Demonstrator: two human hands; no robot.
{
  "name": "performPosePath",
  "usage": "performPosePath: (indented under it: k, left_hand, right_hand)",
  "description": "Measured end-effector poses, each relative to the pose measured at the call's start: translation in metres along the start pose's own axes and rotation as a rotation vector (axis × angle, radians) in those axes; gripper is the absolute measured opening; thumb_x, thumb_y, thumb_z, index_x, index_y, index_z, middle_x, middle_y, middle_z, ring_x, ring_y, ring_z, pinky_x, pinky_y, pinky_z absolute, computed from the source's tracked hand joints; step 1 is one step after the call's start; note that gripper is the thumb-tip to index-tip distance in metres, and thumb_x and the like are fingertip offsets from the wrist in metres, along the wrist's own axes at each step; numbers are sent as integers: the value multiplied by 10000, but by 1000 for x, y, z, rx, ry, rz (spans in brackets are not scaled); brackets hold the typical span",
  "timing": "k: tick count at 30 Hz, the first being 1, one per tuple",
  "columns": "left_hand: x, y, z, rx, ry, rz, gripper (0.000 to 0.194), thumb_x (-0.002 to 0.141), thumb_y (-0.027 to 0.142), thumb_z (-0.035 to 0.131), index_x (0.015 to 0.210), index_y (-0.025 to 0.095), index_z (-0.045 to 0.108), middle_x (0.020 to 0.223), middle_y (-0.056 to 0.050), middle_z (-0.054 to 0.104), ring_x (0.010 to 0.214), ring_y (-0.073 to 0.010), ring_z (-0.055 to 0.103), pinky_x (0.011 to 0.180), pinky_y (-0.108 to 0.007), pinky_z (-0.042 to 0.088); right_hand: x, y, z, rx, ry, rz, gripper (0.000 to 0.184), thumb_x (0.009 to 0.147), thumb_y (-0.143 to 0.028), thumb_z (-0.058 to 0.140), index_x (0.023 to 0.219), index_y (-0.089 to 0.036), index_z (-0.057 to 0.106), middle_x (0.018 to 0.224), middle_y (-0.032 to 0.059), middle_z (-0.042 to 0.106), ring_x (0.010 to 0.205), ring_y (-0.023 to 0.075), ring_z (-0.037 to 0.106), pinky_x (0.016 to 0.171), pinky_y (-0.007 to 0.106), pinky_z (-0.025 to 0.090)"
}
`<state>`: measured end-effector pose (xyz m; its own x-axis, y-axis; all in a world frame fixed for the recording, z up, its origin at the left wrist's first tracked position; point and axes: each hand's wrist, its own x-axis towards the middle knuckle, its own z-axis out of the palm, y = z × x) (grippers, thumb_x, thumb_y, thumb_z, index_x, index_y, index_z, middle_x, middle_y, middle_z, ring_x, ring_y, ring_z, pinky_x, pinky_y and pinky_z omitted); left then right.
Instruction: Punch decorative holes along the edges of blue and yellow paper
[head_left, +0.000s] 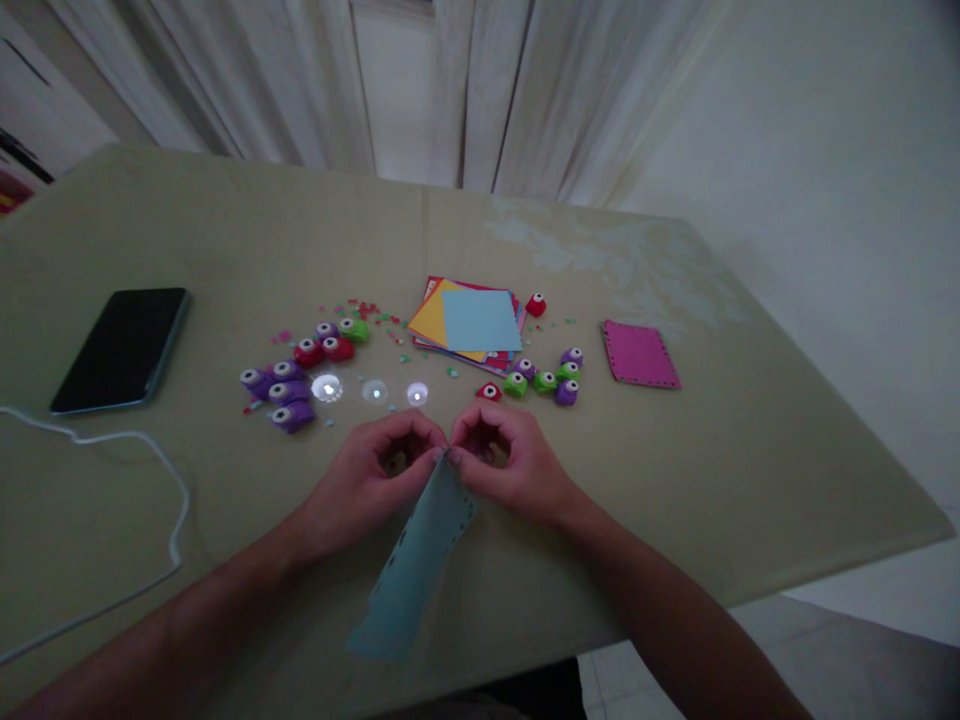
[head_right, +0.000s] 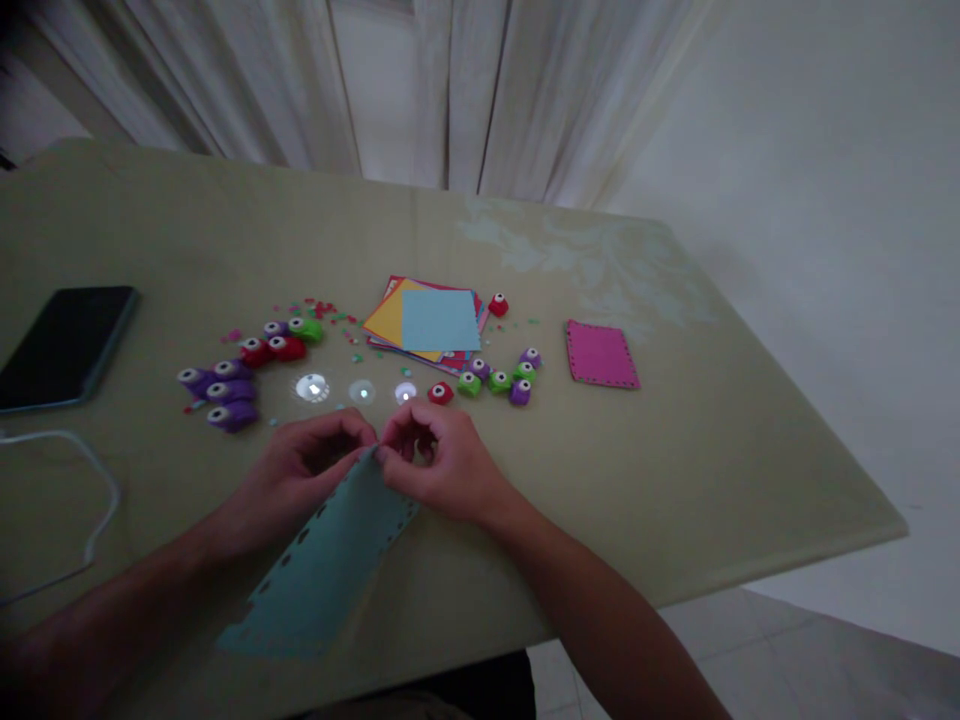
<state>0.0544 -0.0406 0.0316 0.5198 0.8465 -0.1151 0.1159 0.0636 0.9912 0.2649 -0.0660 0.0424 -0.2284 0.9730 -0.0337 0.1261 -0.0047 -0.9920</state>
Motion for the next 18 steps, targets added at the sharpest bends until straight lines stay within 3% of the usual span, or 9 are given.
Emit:
performPosePath:
  k: [7, 14, 18]
  left_hand:
    - [2, -2, -2, 36, 10, -13, 221, 892, 412, 825, 869, 208, 743, 773, -10, 715, 690, -166, 615, 604, -243, 469]
    - [1, -5, -2, 97, -50, 17, 181, 932, 372, 765, 888, 200, 729, 810, -23, 729, 732, -174, 647, 640, -255, 479]
    - [3, -2, -2, 76, -25, 8, 201, 929, 380, 773, 859, 198, 724, 772, -12, 706, 704, -164, 628, 615, -241, 468]
  right_hand:
    - [-3, 2, 4, -317, 57, -256, 101, 847, -177, 727, 842, -221, 635, 758, -13, 614, 660, 139, 525, 631, 282, 420]
    - [-6, 4, 6, -324, 15, -220, 138, 786, -152, 732, 793, -219, 612, 730, -28, 609, 636, 127, 515, 635, 270, 417]
    - [-3, 2, 7, -191, 20, -113, 121, 785, -171, 735, 777, -214, 623, 700, -34, 593, 622, 122, 500, 607, 261, 405]
